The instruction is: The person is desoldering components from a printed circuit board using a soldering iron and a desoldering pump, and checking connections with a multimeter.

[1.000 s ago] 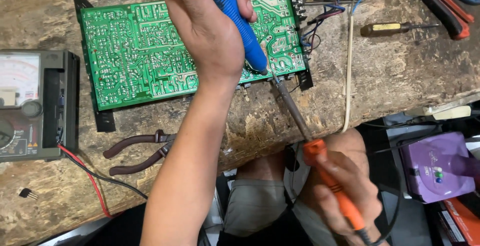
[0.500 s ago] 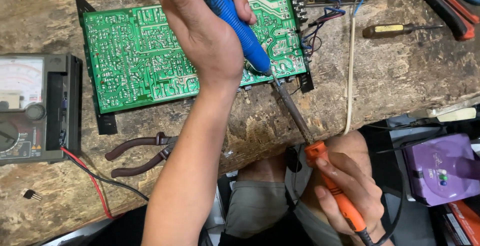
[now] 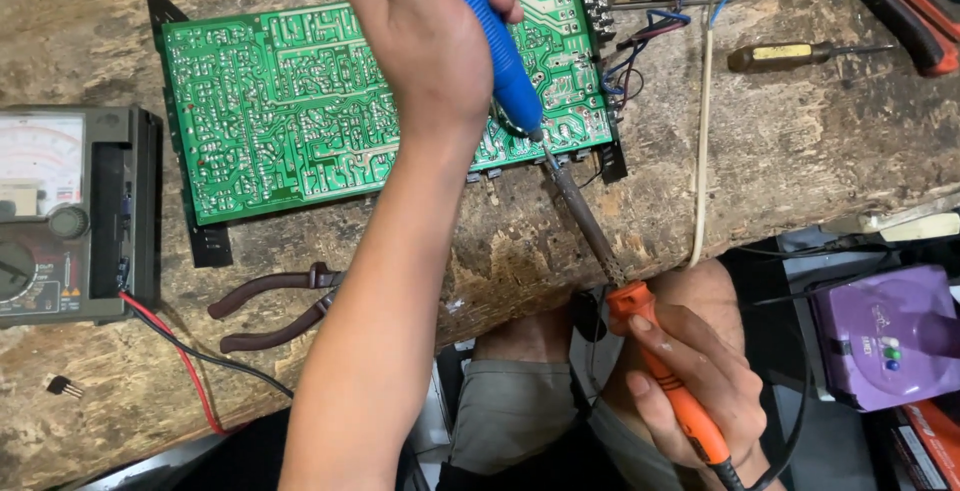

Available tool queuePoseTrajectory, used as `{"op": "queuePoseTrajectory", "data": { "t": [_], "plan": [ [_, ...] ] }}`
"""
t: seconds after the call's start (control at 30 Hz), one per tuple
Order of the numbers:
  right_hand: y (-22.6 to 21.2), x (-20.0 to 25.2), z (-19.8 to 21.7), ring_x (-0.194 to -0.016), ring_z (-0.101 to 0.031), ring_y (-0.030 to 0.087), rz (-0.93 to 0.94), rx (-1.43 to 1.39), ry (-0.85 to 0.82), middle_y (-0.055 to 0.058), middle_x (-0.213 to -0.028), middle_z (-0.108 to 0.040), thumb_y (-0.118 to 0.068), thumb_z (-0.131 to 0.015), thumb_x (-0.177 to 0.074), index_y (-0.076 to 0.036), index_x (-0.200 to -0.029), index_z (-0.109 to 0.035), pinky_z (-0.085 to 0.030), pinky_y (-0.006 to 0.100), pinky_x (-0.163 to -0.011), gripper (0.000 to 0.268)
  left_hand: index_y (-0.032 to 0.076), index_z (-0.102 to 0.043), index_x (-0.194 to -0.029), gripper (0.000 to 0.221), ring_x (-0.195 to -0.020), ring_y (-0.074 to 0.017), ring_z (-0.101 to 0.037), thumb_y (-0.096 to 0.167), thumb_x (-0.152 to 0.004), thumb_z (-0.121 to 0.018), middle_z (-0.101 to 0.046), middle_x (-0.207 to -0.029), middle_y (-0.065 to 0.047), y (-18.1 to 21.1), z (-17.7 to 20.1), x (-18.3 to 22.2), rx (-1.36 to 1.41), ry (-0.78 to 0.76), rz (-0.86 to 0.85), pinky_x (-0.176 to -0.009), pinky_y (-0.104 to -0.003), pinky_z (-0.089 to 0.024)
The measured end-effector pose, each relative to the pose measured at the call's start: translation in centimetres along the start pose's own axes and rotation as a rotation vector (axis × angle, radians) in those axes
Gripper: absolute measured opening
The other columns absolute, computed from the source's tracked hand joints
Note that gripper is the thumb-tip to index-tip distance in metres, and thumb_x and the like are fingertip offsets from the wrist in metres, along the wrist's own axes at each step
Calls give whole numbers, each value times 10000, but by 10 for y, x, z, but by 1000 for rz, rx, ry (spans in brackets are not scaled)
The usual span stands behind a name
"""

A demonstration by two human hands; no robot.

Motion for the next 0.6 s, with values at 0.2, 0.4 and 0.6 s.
{"op": "queuePoseTrajectory", "data": {
  "t": [0.2,0.4,0.6],
  "plan": [
    [-2,-2,0,-796,-619,294,8,-46,20,239,-899,-554,-119,-486,-750,59,-980,-487,-521,291,-733,291,85,-390,-749,285,-423,-165,-451,341,-819,-287,-428,-494,-91,-6,-6,-3,-43,-104,12,-410,-264,-430],
    [0,-2,1,-825,-619,278,-34,-24,7,230,-918,-559,-124,-500,-739,49,-973,-495,-511,283,-764,291,84,-394,-757,316,-419,-173,-448,371,-821,-278,-429,-489,-97,-9,-7,-4,-40,-115,15,-407,-270,-431],
    [4,2,2,-809,-621,295,-32,-13,40,235,-918,-555,-125,-507,-732,49,-958,-501,-527,308,-747,286,71,-393,-685,293,-381,-172,-450,318,-792,-277,-427,-449,-96,-14,-5,-5,-53,-67,50,-389,-263,-417]
  ]
}}
Point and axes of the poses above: each hand's wrist, its own x-axis away from the middle knuckle, its own z-axis out of the back of the hand, y = z × x, the point moved 9 cm from there along -x, towards the middle knuckle
